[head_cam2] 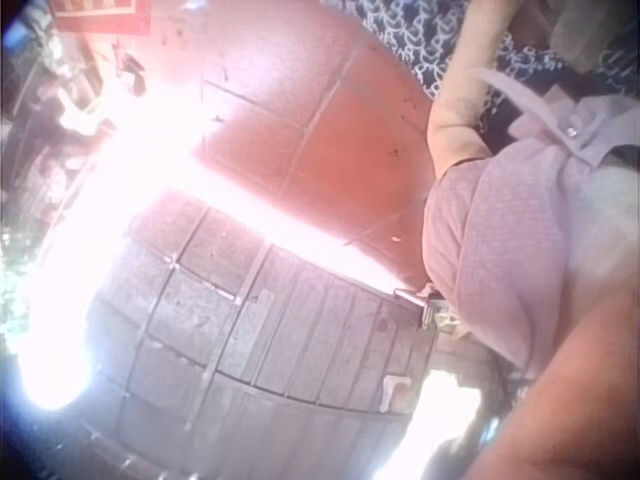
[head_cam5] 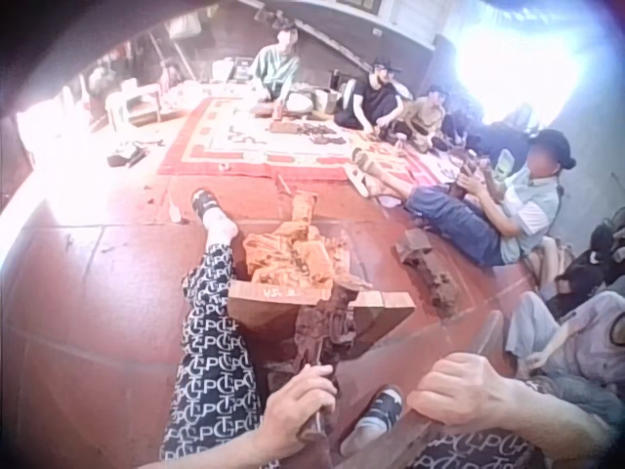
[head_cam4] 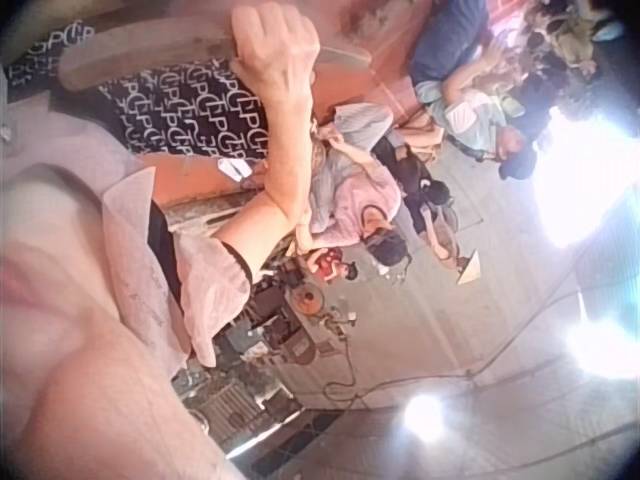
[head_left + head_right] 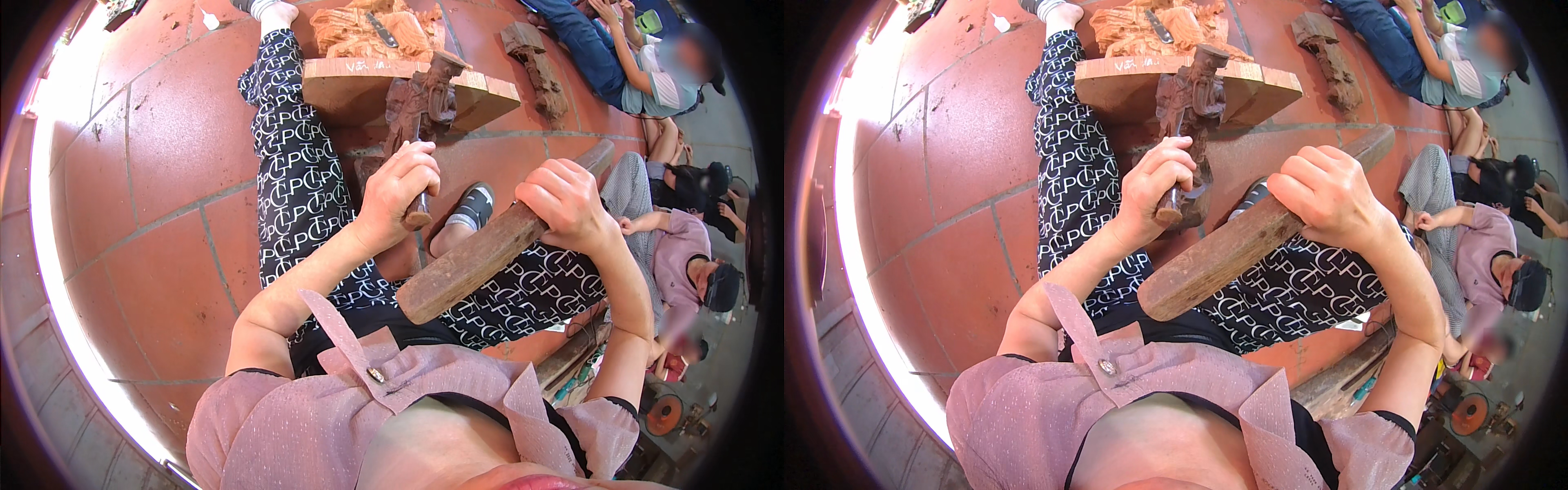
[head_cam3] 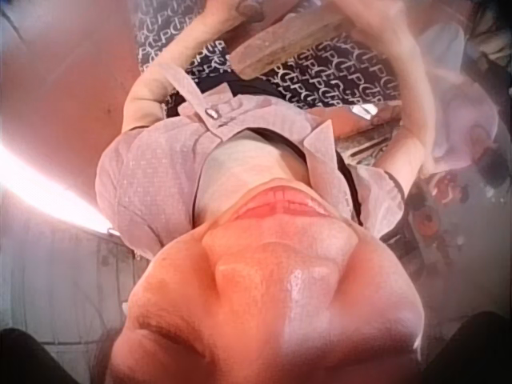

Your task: The person sits on the floor and carves a wooden block using a chisel and mallet. They repeatedly strike the chisel to shape the wood, occasionally adjusting the piece and removing shavings.

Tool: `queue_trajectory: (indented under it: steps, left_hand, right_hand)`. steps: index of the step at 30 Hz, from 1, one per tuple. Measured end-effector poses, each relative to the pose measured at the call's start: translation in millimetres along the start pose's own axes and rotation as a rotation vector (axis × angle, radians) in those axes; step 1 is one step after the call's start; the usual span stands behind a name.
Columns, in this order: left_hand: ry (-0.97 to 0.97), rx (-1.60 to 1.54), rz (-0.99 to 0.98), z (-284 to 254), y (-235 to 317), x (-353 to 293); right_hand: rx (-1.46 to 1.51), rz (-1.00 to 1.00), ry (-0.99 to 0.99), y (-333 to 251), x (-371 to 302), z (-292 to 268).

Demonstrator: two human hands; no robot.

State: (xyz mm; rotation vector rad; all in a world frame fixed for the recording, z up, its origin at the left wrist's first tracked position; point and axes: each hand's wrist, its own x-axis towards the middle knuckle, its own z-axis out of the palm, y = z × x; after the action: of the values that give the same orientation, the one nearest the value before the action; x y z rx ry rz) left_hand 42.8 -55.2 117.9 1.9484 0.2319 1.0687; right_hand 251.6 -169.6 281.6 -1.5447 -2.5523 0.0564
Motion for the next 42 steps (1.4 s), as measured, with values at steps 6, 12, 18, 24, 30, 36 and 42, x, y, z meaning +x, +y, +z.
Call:
queue_trajectory:
  steps: [6,12,18,24,30,36,42]
  left_hand:
    - [-0.017,-0.023,-0.009,-8.4,-3.3,5.5]
    - [-0.018,0.012,-0.015,-6.5,0.7,5.7]
    - [-0.052,0.003,0.007,-11.1,-7.6,1.2]
    - [-0.151,-0.03,0.013,-24.6,-15.3,0.7]
    - [-0.185,0.009,0.033,-38.0,-14.5,4.6]
    - [0.029,0.172,-0.107,-57.8,-14.7,-9.3]
    - [-0.013,0.082,-0.164,-35.0,4.8,-6.6]
  right_hand:
    - [-0.06,0.073,-0.055,-2.6,-5.7,2.9]
    - [-0.079,0.14,0.017,-1.7,-3.1,3.0]
    - [-0.217,0.214,-0.032,-15.3,-3.8,6.9]
    - [-0.199,0.169,-0.003,-11.4,-2.5,5.8]
    - [-0.177,0.172,-0.003,-8.9,-0.7,5.5]
    - [-0.1,0.156,-0.002,-8.0,-0.8,3.8]
    - [-0.075,0.292,0.073,-3.2,1.5,-1.9]
